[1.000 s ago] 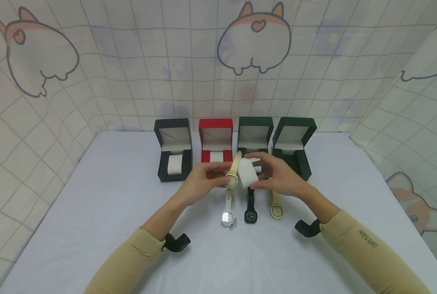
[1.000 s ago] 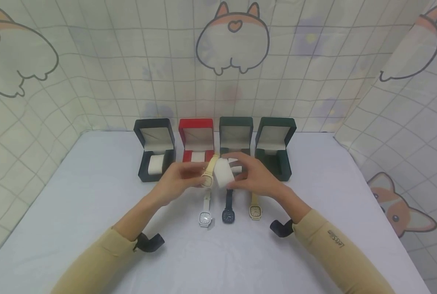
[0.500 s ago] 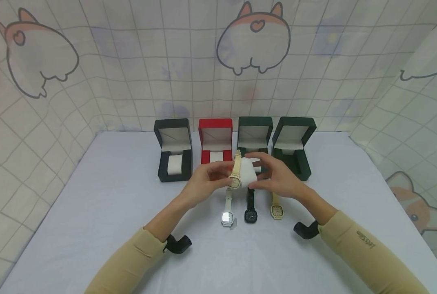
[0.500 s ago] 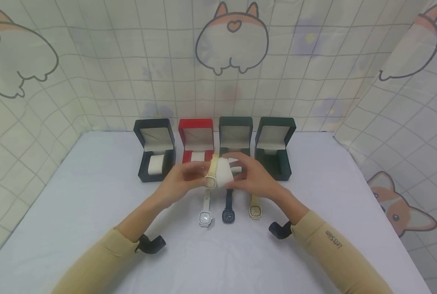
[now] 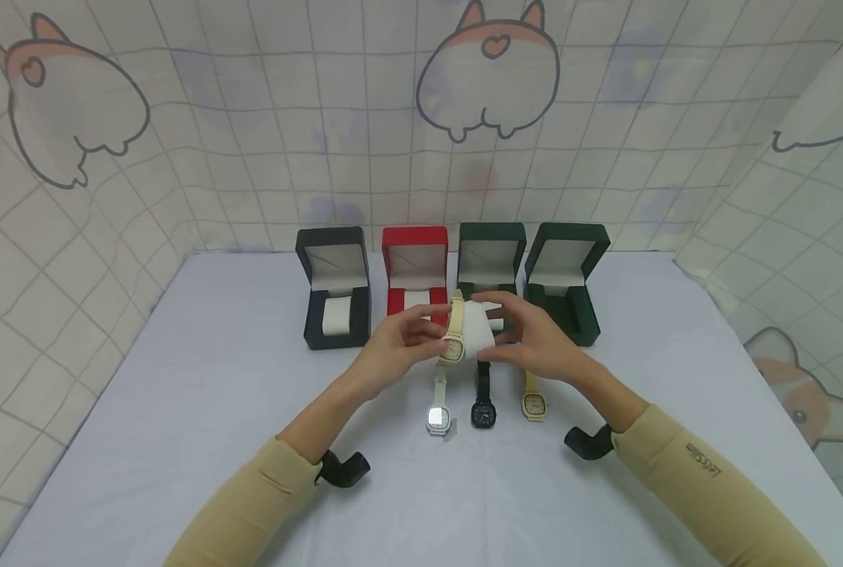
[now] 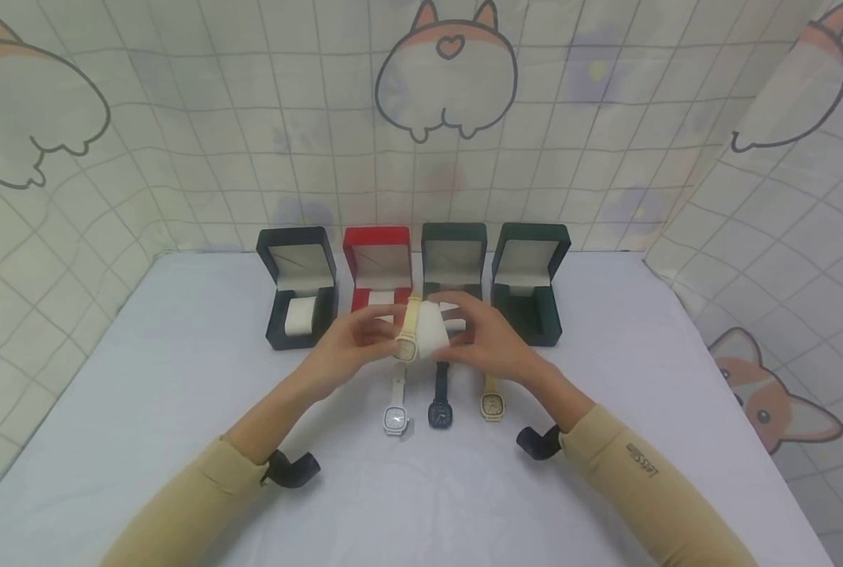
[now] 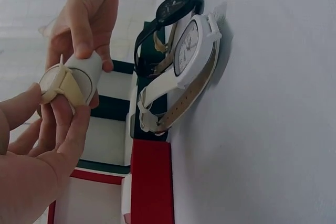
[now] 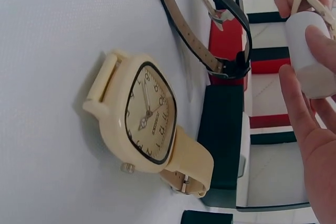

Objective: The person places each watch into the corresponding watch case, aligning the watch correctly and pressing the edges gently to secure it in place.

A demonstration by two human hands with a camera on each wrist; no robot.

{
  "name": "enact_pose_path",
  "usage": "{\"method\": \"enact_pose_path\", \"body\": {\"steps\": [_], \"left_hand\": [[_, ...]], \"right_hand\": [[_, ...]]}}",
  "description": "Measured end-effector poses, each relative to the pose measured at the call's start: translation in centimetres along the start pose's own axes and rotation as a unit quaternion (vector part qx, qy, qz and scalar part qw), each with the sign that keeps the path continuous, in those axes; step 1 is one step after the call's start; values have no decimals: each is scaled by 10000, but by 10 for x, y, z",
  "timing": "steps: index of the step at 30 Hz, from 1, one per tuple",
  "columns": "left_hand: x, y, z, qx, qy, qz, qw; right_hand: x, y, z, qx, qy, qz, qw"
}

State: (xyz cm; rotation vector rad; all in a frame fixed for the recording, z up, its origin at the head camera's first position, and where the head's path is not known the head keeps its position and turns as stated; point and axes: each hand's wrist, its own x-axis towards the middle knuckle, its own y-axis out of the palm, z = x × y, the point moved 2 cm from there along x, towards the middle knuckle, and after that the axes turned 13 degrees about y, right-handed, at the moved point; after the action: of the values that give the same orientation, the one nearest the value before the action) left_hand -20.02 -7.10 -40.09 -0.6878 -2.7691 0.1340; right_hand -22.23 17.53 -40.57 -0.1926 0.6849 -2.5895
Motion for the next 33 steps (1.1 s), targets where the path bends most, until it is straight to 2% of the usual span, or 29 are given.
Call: {"method": "enact_pose_path", "body": {"steps": [8,12,19,27,33], "left_hand": [[1,1,2,-326,-159,-126,9993],[0,4,2,-322,-164,-267,9990],[-4,8,4,249,288,-393,9985],[-9,7,0,374,701,-79,9968],[-9,4,1,584,934,-61,9939]], "right_hand": [[1,1,1,-75,3,-198,9998],[0,3,-1,-38,55,-232,9997],[-1,5,-1,-2,199,-322,9993],[-2,6,-1,374,452,-318,9978],[1,5,-2,697,577,-18,9959]]}}
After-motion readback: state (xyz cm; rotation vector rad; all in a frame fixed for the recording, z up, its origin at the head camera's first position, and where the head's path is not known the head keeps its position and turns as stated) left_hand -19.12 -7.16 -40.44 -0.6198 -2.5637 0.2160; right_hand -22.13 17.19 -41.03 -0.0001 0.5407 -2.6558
